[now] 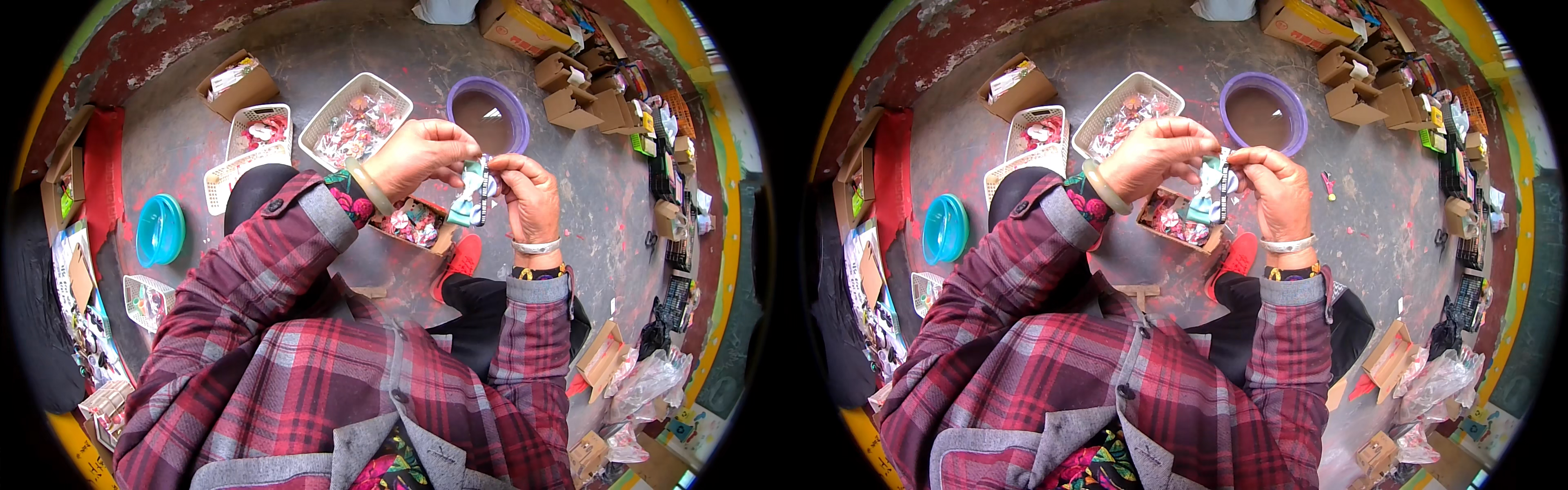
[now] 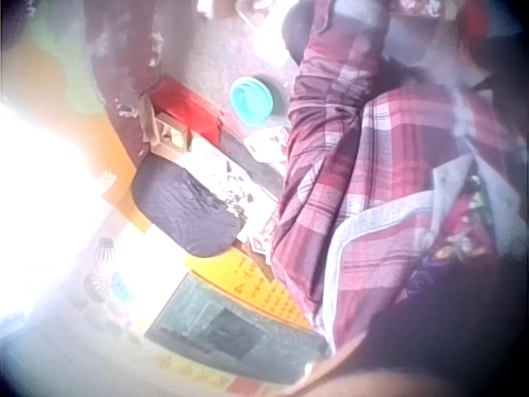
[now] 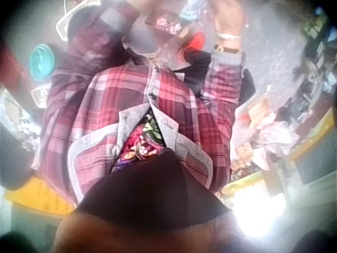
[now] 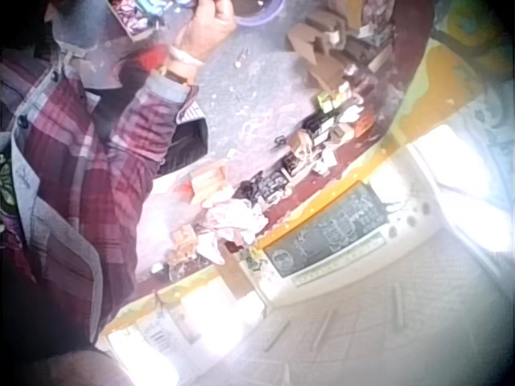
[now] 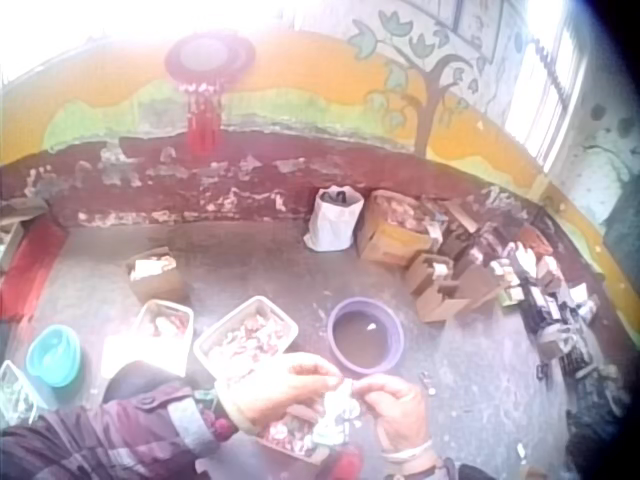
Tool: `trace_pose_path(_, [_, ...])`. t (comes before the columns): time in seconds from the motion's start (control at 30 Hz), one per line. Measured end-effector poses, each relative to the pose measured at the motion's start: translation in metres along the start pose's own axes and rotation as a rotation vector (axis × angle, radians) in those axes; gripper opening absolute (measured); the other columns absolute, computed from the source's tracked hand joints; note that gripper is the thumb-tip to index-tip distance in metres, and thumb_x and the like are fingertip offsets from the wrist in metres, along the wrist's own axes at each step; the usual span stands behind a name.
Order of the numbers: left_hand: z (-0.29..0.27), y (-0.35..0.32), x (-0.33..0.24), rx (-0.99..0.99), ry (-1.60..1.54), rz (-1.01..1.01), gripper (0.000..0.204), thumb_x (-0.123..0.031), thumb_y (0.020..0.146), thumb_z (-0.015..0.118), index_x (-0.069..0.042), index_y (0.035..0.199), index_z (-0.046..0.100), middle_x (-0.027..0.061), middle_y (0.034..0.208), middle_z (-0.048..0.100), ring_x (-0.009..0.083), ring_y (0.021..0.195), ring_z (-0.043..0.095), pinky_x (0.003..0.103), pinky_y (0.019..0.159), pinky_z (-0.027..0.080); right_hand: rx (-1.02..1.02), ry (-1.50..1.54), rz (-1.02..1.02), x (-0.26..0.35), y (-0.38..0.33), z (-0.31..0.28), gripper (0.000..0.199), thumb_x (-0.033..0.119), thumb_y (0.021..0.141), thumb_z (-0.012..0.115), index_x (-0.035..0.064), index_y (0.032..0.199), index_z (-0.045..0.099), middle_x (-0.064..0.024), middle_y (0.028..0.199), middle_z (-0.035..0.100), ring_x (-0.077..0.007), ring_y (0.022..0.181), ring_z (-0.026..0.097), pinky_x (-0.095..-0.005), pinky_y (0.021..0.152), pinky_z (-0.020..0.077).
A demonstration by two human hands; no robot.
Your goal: The person sits on the floor and repeatedly picks small items from a white basket, wraps each one in clear plastic, and places the wrapped item into a cardboard box. The person handles items one at a time, using both hands to fold and seal the plastic around each object.
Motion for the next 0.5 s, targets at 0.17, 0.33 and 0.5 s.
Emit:
trace_pose_path(0.17, [0.001,-0.001,-0.006,-0.032,0.129,0.079,0.024,-0.008,0.085,0.058,-0.002,0.108,0.058,0.0039,0.093,0.061,0.0082,0.079,0.059,0.021,0.062,0.051,-0.011,0.006,-0.020,0.003,0.001,-0.006,0.019,0.002,0.082,0.050,-0.0014,0.096,0.062,-0.0065,0.083,0.063,-0.0098,0.070,0.057,-0.0196,0.060,0.0438])
trace_pose_path(0.33, [0.000,0.000,-0.009,-0.042,0.227,0.161,0.029,-0.008,0.087,0.056,-0.002,0.115,0.053,0.0049,0.094,0.062,0.0094,0.083,0.059,0.022,0.062,0.052,-0.022,0.105,0.032,0.004,0.002,-0.005,0.029,0.015,0.085,0.058,0.0020,0.110,0.054,-0.0057,0.091,0.063,-0.0108,0.076,0.059,-0.0194,0.061,0.0445])
trace_pose_path(0.5, [0.004,0.000,-0.006,-0.016,0.288,0.192,0.023,-0.009,0.088,0.054,-0.001,0.110,0.054,0.0058,0.092,0.062,0.0107,0.083,0.060,0.023,0.064,0.053,-0.071,0.033,0.025,-0.008,0.002,0.000,0.015,0.009,0.078,0.068,0.0005,0.089,0.065,-0.0004,0.076,0.061,-0.0067,0.064,0.051,-0.0190,0.058,0.0404])
Point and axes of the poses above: each hand's wrist, its own y-axis towards the middle knuckle, its own z-axis out of the palm, x = y × z, the point moved 8 cm from there along y, towards the middle knuckle
